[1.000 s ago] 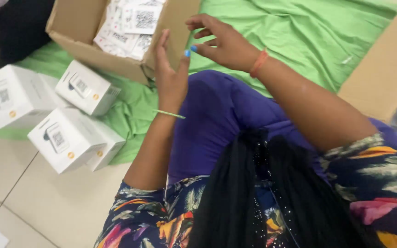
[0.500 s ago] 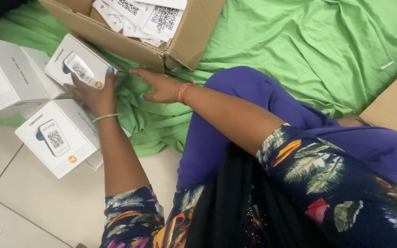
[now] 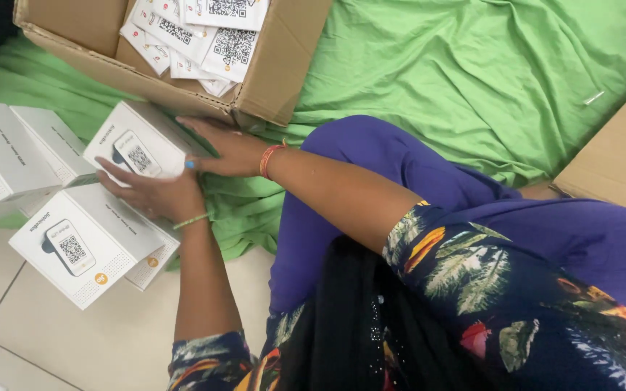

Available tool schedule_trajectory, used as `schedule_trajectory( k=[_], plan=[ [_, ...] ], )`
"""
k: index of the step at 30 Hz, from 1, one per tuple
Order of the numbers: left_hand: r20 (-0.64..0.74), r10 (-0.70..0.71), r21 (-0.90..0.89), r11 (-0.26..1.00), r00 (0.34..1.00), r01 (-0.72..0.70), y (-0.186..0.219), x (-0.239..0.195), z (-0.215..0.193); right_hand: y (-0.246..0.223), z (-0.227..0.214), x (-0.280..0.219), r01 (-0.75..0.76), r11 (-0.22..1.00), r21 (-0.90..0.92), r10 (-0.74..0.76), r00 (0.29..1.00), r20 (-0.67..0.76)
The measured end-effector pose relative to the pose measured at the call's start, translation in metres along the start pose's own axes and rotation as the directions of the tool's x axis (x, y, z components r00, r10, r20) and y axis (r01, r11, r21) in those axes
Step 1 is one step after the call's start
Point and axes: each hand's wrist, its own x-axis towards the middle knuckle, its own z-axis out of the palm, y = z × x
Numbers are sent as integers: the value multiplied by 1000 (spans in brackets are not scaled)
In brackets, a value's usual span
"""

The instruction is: The person packs small electronic components into individual boxes.

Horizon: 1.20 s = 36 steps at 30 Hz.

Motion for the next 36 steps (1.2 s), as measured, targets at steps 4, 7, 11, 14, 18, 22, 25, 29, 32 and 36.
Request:
schedule_trajectory(
  k=[4, 7, 11, 14, 18, 22, 25, 29, 32, 36],
  plan=[
    [-40, 280, -184, 941, 959, -283, -4, -52, -44, -44, -15, -12, -92, 982, 167, 97, 995, -23],
    [-39, 402, -272, 877, 915, -397, -1, -77, -85, -72, -29, -26, -55, 922, 384, 106, 988, -112],
    [-111, 634, -251, 728, 766, -639, 40, -87, -125, -81, -69, -66, 99, 900, 425, 21, 963, -269],
    [-157, 840, -213, 484, 519, -849, 87, -87, -139, -96, -134, -113, 215, 885, 412, -54, 929, -367],
    [-81, 991, -289, 80, 108, -954, 194, -92, -141, -145, -234, -217, 52, 940, 338, 87, 920, -382],
    [119, 974, -254, -156, -191, -955, 298, -144, -115, -130, -280, -315, 96, 919, 383, 174, 772, -611],
    [153, 963, -213, -185, -220, -959, 340, -196, -55, -92, -288, -366, 246, 750, 614, 394, 579, -714],
    [211, 960, -433, -78, -185, -898, 357, -252, 36, -18, -287, -381, 309, 620, 722, 612, 386, -690],
    [328, 936, -515, 64, -128, -855, 364, -277, 67, 19, -293, -363, 194, 686, 702, 634, 315, -706],
    [439, 898, -451, 223, 2, -864, 360, -273, 120, 61, -286, -344, -47, 559, 828, 767, 408, -495]
  ],
)
